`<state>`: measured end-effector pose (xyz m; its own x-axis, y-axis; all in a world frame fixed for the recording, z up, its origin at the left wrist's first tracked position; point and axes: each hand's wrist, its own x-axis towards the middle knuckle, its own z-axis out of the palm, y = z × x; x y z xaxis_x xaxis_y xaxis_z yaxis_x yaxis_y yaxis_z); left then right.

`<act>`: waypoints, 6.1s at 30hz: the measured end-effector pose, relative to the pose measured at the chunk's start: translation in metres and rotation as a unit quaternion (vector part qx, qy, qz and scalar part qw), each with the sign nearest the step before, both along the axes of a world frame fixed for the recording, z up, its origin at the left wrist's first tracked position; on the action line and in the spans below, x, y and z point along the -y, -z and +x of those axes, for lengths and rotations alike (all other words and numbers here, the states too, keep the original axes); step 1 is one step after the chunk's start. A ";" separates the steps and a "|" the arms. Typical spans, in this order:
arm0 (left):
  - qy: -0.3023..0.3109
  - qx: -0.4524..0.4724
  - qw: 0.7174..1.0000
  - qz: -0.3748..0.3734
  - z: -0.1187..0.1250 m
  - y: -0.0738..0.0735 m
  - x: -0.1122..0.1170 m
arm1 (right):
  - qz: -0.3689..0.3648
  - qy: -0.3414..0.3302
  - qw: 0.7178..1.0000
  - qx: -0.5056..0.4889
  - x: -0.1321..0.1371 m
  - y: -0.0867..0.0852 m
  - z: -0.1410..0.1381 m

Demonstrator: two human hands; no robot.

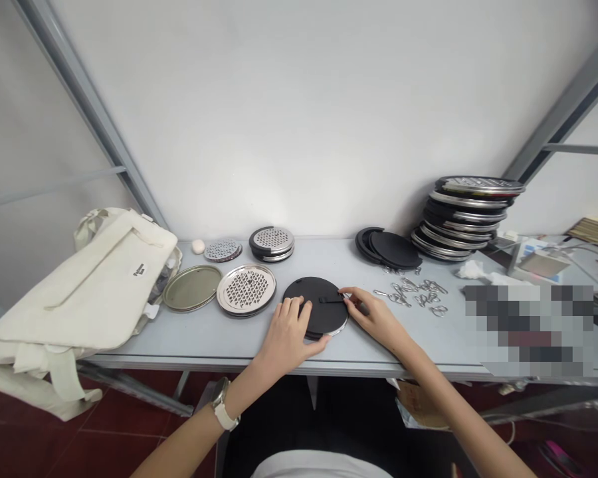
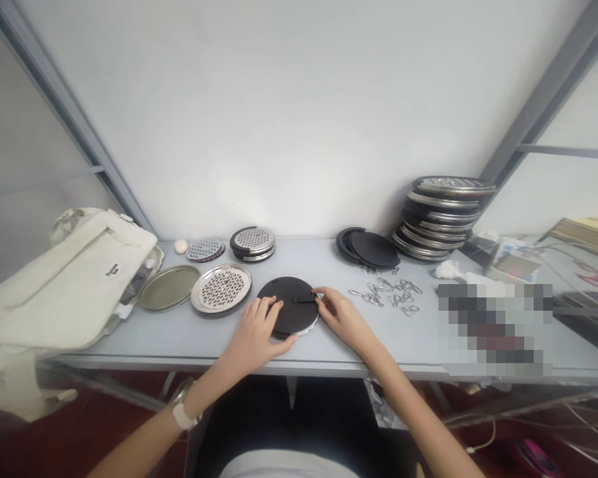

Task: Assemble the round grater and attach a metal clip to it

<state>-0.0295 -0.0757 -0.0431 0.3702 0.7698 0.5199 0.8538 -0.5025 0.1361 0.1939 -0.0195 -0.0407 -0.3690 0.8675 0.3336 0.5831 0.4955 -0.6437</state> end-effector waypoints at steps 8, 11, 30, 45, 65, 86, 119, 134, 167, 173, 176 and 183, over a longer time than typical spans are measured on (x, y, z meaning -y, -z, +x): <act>-0.001 0.000 1.000 -0.004 0.000 -0.001 0.000 | -0.003 0.002 1.000 0.002 0.001 -0.003 -0.001; 0.000 -0.003 1.000 0.001 0.000 0.000 -0.001 | -0.003 -0.001 1.000 0.003 0.001 -0.002 -0.001; 0.002 -0.002 1.000 0.002 0.000 0.001 -0.001 | -0.018 -0.002 1.000 -0.001 0.001 -0.002 0.000; -0.002 -0.005 1.000 -0.001 0.000 0.002 0.001 | -0.023 -0.006 1.000 0.003 0.001 -0.001 0.000; -0.001 -0.002 1.000 -0.005 0.000 0.000 0.001 | -0.025 -0.008 1.000 -0.001 0.002 -0.003 -0.001; -0.002 -0.001 1.000 -0.001 0.000 0.000 0.002 | -0.020 -0.013 1.000 -0.004 0.003 -0.002 -0.001; -0.003 -0.001 1.000 -0.004 0.000 0.000 0.001 | -0.018 -0.016 1.000 0.005 0.002 0.000 -0.001; -0.001 -0.003 1.000 0.000 0.000 0.000 0.001 | -0.021 -0.012 1.000 0.013 0.001 0.001 -0.001; -0.003 -0.004 1.000 -0.001 0.000 -0.001 0.001 | -0.013 -0.008 1.000 0.008 0.002 -0.001 0.000; 0.000 0.001 1.000 0.003 0.000 -0.001 0.002 | -0.015 -0.003 1.000 0.007 0.003 -0.004 -0.002; 0.000 0.002 1.000 0.003 0.000 0.000 0.001 | -0.016 -0.003 1.000 0.008 0.003 -0.003 -0.002; 0.000 -0.001 1.000 -0.005 0.000 -0.001 0.001 | -0.016 -0.010 1.000 0.007 0.003 -0.003 -0.001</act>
